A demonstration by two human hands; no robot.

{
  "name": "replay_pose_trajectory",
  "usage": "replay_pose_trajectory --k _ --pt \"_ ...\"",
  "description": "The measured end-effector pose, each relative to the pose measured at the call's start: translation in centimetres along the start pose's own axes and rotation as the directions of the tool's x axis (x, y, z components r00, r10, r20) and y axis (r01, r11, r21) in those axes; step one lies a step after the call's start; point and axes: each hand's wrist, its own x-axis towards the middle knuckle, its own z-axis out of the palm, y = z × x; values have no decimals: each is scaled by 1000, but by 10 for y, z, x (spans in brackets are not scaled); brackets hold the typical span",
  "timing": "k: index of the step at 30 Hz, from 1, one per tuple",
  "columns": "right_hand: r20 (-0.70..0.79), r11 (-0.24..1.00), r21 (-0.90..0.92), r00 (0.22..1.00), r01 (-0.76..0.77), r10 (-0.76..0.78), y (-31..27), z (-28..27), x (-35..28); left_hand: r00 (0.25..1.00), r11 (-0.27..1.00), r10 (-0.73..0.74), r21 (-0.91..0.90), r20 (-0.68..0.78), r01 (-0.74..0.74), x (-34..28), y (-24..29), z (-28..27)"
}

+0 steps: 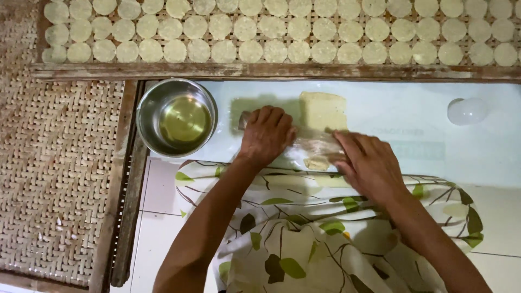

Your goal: Rolling out dough and cutting it into small circular discs using a cutter.

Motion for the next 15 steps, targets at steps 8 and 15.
replay_pose_trajectory --k 8,15 --pt "-49 987 -110 993 -114 109 -7 26 -22 999 995 25 -99 29 -22 4 19 -24" --pt "-254 972 -208 966 -108 53 -9 21 -2 997 997 -29 -75 74 35 27 22 -33"
